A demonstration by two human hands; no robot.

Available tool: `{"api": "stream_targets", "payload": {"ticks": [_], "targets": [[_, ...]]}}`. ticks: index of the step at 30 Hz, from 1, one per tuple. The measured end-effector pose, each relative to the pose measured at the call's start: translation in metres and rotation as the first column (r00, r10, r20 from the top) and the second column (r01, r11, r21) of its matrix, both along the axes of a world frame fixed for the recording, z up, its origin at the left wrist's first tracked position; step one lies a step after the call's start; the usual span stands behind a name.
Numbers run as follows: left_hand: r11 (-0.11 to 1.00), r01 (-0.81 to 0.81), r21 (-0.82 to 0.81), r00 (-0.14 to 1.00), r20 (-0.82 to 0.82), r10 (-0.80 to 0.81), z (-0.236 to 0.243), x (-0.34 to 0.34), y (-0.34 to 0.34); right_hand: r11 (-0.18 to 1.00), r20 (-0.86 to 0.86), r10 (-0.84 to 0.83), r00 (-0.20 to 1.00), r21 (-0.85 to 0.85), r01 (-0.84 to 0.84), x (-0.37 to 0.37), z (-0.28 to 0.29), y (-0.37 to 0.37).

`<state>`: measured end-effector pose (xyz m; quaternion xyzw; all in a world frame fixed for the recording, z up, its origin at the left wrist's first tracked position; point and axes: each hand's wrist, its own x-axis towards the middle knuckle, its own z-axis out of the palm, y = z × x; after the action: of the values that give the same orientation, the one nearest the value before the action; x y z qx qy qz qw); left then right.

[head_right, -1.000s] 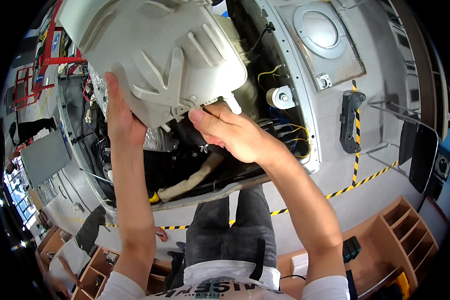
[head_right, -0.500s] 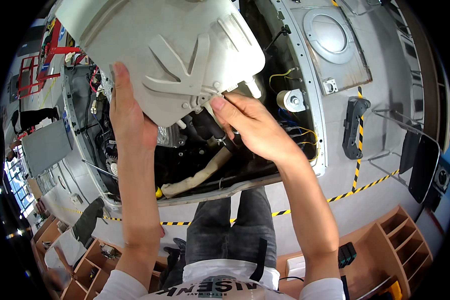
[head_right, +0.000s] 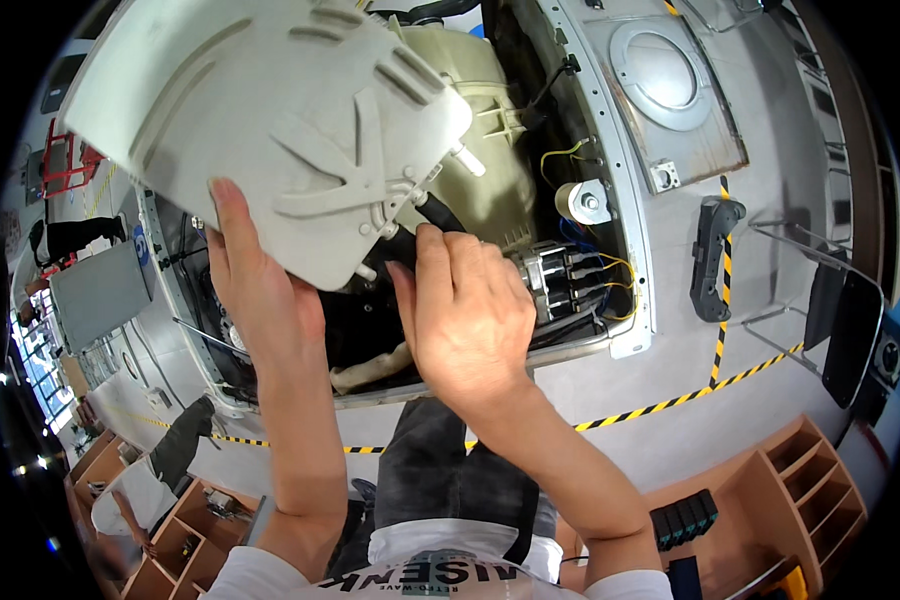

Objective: The person detaches a white plastic detergent dispenser from the internal components of a washing machine by hand, disconnecting several black rubber hoses and electrical connectors before lifting the dispenser out of the appliance.

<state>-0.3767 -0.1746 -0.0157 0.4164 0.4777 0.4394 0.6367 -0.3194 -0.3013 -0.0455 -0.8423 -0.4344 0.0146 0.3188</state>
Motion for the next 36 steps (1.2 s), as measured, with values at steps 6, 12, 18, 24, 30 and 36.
{"api": "stream_targets", "payload": {"ticks": [6, 12, 18, 24, 30, 36], "targets": [[1.000, -0.026, -0.013, 1.000, -0.007, 0.026, 0.002, -0.017, -0.009, 1.000, -0.021, -0.023, 1.000, 0.000, 0.023, -0.012, -0.004, 0.013], [0.996, -0.014, 0.086, 0.960, -0.276, 0.037, -0.005, -0.050, 0.008, 0.995, -0.068, 0.047, 0.997, 0.092, -0.041, -0.012, -0.013, 0.011], [-0.073, 0.820, 0.567, 0.571, -0.818, 0.071, 0.059, -0.005, 0.055, 0.989, -0.057, 0.070, 0.996, 0.131, -0.062, -0.010, -0.021, 0.009], [-0.648, 0.757, -0.087, 0.006, -0.990, 0.139, 0.043, 0.083, 0.069, 0.982, -0.041, 0.108, 0.993, 0.162, -0.100, -0.010, -0.021, 0.008], [-0.623, 0.680, -0.387, -0.341, -0.919, 0.199, 0.033, 0.114, 0.066, 0.964, -0.004, 0.051, 0.999, 0.262, -0.048, -0.006, -0.016, 0.000], [-0.729, 0.631, -0.267, -0.350, -0.936, 0.039, 0.038, 0.118, 0.081, 0.988, -0.307, 0.084, 0.948, 0.149, -0.040, 0.033, 0.002, -0.021]]}}
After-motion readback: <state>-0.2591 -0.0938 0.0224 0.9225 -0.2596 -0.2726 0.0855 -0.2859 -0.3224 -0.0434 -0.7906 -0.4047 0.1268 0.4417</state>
